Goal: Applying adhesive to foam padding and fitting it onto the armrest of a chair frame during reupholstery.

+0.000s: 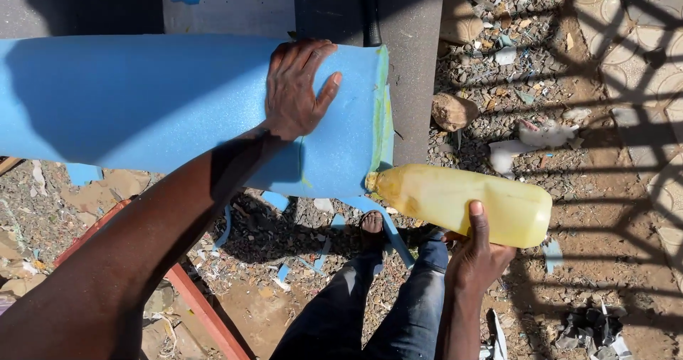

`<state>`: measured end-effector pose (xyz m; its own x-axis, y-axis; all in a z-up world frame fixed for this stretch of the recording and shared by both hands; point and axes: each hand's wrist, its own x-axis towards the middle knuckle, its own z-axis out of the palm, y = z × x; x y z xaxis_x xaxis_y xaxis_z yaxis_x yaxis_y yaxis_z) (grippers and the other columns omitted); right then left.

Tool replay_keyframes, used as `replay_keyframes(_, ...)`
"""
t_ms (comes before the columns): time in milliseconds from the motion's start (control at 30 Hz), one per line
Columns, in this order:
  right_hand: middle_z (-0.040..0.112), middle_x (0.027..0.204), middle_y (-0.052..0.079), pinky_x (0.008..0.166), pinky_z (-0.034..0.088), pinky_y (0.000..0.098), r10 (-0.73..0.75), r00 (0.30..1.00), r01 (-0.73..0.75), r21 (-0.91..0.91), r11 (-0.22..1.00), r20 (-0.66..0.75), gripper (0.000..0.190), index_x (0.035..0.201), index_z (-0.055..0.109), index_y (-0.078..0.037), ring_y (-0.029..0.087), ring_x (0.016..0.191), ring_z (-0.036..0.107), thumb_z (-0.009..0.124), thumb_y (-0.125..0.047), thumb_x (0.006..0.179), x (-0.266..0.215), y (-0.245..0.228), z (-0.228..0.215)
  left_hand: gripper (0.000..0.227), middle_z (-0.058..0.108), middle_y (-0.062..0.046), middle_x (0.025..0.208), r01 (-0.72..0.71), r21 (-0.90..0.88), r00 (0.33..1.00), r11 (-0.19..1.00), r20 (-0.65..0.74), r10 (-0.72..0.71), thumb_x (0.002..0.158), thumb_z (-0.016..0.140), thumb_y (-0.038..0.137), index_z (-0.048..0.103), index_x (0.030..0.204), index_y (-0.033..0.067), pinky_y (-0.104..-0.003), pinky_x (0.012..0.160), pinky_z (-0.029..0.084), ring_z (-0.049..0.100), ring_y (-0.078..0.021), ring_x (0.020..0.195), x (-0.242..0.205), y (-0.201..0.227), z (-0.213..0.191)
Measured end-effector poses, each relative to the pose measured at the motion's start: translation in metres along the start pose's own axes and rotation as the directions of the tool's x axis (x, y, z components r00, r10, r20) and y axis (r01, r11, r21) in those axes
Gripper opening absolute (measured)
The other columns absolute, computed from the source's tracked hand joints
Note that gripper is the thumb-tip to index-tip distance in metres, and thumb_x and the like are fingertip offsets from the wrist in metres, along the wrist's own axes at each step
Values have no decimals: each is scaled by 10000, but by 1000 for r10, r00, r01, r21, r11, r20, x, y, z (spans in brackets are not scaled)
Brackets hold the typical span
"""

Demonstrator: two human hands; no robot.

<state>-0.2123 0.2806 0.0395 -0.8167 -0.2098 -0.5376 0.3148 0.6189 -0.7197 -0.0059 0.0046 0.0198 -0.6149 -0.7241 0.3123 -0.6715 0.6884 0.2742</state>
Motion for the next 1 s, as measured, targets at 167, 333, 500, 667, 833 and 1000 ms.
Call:
replay_keyframes(167, 666, 959, 190, 460, 523, 363, 14, 995, -7, -79, 997, 96, 736, 1199, 594, 110, 255, 608, 601, 850, -413, 750, 16, 15, -17, 509, 672, -80, 1332, -16, 5, 998, 1000, -62, 16, 1102, 366, 454, 632, 1341, 92, -467, 1053, 384, 614, -279, 1204, 1, -2, 3)
replay_keyframes(333, 542, 934, 81, 655, 507, 276, -124, 992, 111, 293, 950, 27, 1010, 1405, 254, 85, 101, 695, 533, 763, -657, 947, 20, -87, 32, 453, 665, -78, 1273, -47, 48, 994, 998, -95, 52, 1078, 438, 457, 653, 1328, 145, -489, 1047, 420, 632, -299, 1189, -1, -13, 15)
replay_keyframes(500, 529, 1117, 205, 887, 579, 419, -445, 894, 428, 365, 827, -41, 974, 1396, 357, 84, 267, 985, 579, 902, -573, 926, 92, -111, 102, 471, 665, -45, 1273, -45, 53, 992, 998, -117, 51, 1063, 434, 486, 650, 1337, 170, -470, 1060, 414, 628, -265, 1199, -3, -18, 24)
replay_keyframes(667, 646, 1111, 196, 991, 518, 491, -611, 791, 594, 289, 751, -36, 757, 1300, 549, 10, 299, 1061, 632, 951, -510, 924, 140, -119, 147, 437, 674, -92, 1272, 1, -18, 1000, 1000, -26, -1, 1060, 453, 407, 643, 1346, 136, -522, 1099, 392, 626, -315, 1218, -3, -8, 8)
replay_keyframes(833, 653, 1038, 156, 884, 545, 429, -545, 835, 500, 304, 811, 79, 746, 1263, 553, -2, 249, 954, 637, 933, -531, 901, 147, -127, 158, 421, 667, -77, 1284, 33, 13, 999, 999, 3, -33, 1043, 503, 388, 639, 1353, 138, -508, 1114, 392, 621, -287, 1244, -2, -12, 13)
replay_keyframes(1000, 660, 928, 97, 722, 585, 336, -442, 875, 374, 303, 876, 198, 730, 1208, 559, -18, 175, 793, 642, 907, -561, 866, 160, -145, 160, 539, 644, -75, 1340, 74, 8, 995, 997, 68, -75, 1041, 398, 498, 637, 1374, 148, -513, 1144, 349, 576, -279, 1312, -3, -20, 22)
